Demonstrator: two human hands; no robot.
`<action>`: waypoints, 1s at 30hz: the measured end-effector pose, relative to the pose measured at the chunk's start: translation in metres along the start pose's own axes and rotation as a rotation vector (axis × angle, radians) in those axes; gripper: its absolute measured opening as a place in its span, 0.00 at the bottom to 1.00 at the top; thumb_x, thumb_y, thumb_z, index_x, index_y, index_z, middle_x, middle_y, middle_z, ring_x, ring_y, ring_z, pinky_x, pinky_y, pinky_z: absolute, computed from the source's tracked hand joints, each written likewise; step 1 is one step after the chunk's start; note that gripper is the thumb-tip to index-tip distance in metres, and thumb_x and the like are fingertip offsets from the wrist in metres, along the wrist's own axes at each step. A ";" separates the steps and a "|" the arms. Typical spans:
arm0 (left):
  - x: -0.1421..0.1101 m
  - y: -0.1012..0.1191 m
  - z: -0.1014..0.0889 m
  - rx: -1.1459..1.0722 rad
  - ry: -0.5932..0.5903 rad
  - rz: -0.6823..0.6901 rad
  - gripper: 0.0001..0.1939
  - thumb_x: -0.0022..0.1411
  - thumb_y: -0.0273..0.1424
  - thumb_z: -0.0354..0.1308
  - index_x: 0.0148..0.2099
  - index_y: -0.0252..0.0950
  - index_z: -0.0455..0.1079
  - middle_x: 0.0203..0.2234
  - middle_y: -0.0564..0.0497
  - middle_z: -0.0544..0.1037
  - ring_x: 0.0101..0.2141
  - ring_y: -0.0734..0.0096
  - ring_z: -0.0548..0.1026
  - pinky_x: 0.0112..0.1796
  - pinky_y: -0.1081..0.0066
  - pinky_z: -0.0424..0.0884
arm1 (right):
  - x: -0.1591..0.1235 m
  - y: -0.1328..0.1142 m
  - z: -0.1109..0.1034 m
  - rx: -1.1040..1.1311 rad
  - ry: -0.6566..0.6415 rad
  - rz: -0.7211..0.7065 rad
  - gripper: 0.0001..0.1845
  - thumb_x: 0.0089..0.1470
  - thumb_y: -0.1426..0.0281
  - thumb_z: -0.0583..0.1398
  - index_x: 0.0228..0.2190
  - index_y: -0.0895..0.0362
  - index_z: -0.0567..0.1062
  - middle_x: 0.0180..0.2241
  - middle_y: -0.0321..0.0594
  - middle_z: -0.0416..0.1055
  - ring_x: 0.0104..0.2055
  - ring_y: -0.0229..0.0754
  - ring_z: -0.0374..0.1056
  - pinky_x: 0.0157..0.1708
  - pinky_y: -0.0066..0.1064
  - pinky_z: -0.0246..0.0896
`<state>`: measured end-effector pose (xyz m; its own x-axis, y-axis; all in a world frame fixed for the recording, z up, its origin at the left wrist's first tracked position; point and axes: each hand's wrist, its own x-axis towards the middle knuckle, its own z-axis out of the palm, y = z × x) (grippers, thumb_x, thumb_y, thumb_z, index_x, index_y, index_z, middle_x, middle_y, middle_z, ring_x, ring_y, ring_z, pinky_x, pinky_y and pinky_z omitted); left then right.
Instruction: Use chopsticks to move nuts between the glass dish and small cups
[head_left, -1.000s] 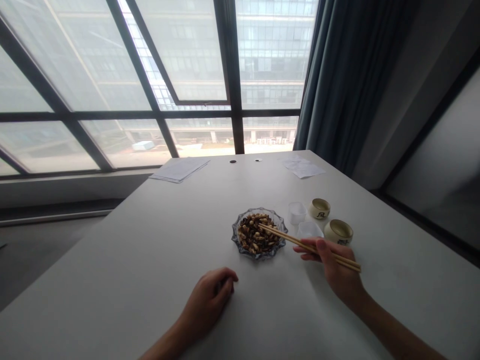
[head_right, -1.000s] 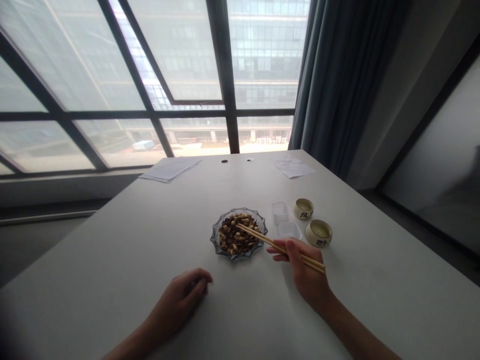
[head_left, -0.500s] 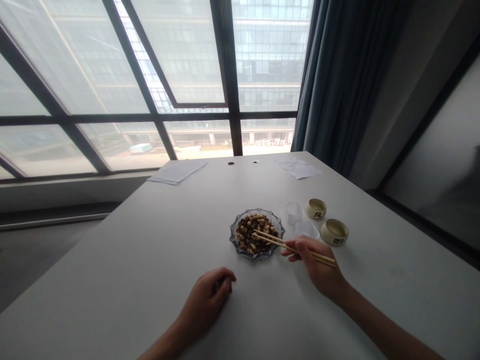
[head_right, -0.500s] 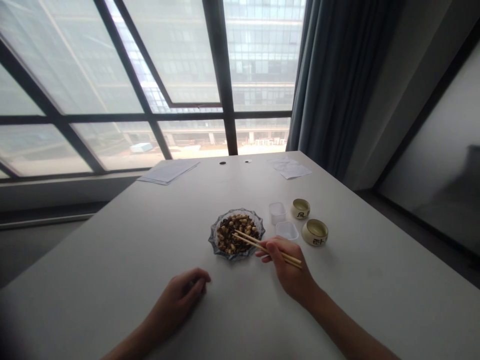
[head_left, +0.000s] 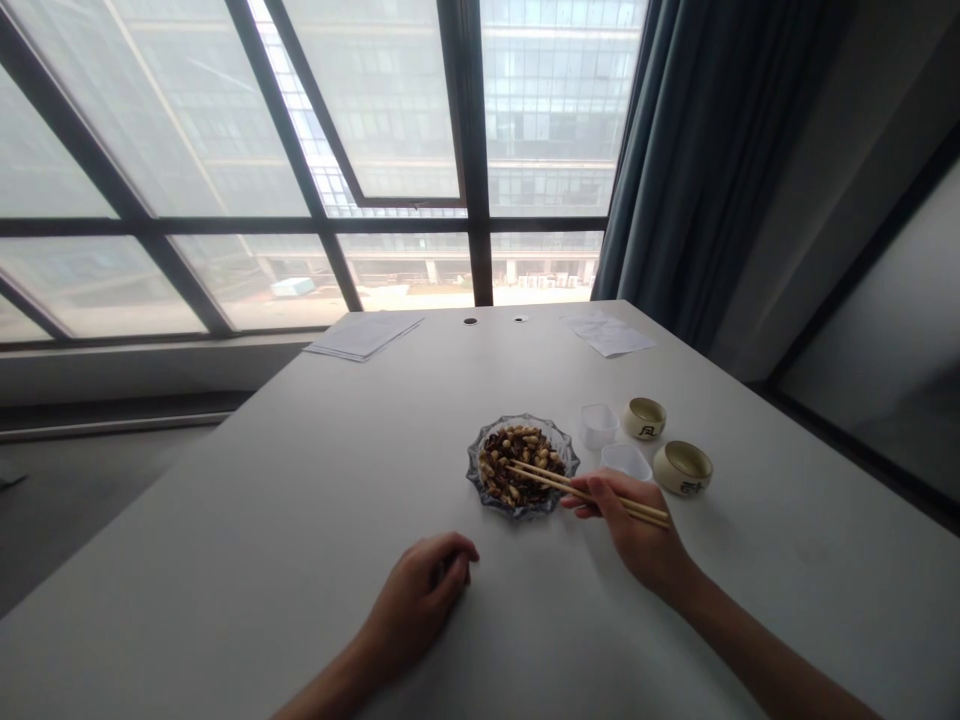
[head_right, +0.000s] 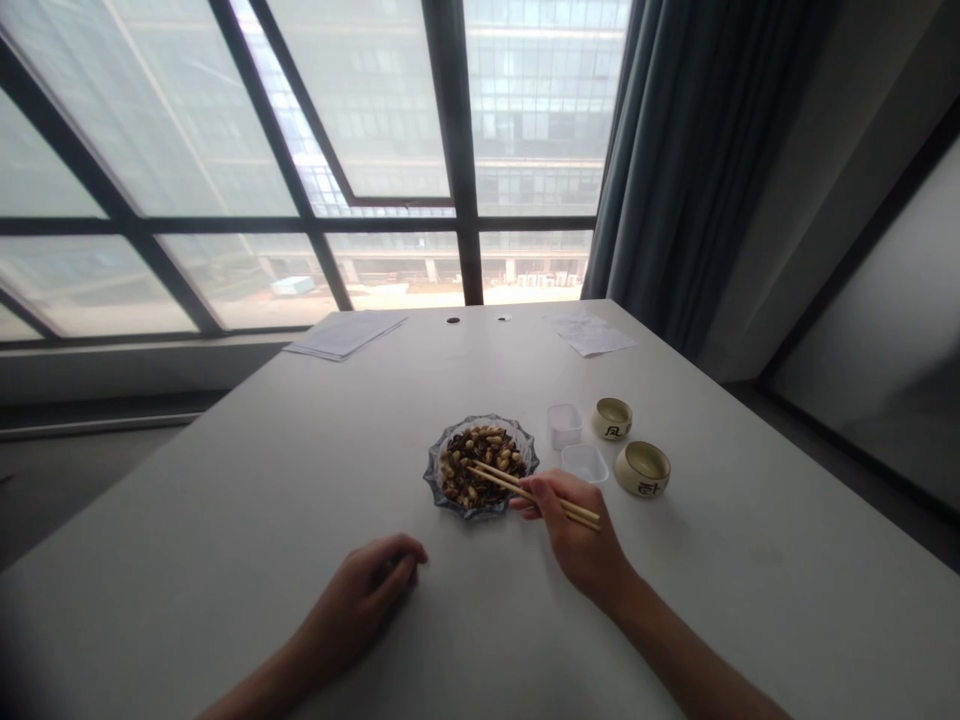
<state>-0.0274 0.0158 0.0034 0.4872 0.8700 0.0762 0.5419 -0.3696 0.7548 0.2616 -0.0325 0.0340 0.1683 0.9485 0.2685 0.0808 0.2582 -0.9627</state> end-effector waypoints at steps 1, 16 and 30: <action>0.000 0.000 0.000 -0.001 0.002 0.001 0.14 0.67 0.35 0.50 0.38 0.37 0.76 0.27 0.51 0.79 0.31 0.64 0.76 0.35 0.71 0.69 | -0.001 -0.004 0.000 -0.015 -0.008 -0.005 0.19 0.65 0.56 0.59 0.39 0.58 0.82 0.36 0.46 0.81 0.38 0.48 0.80 0.38 0.38 0.78; 0.000 0.000 0.000 0.009 -0.002 -0.006 0.14 0.67 0.35 0.50 0.38 0.37 0.76 0.26 0.51 0.79 0.31 0.63 0.75 0.34 0.70 0.68 | -0.004 -0.008 0.013 0.003 -0.012 0.034 0.22 0.63 0.53 0.60 0.38 0.59 0.82 0.35 0.48 0.81 0.38 0.50 0.80 0.36 0.37 0.78; 0.000 0.002 0.000 -0.013 0.002 -0.007 0.14 0.67 0.36 0.50 0.38 0.37 0.76 0.26 0.51 0.79 0.31 0.63 0.76 0.35 0.70 0.69 | -0.020 -0.025 -0.009 -0.021 0.193 0.028 0.23 0.63 0.52 0.59 0.37 0.58 0.83 0.33 0.48 0.82 0.36 0.51 0.81 0.36 0.40 0.80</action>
<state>-0.0268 0.0152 0.0049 0.4824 0.8730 0.0723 0.5360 -0.3594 0.7639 0.2647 -0.0595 0.0534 0.3560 0.9018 0.2452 0.0939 0.2265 -0.9695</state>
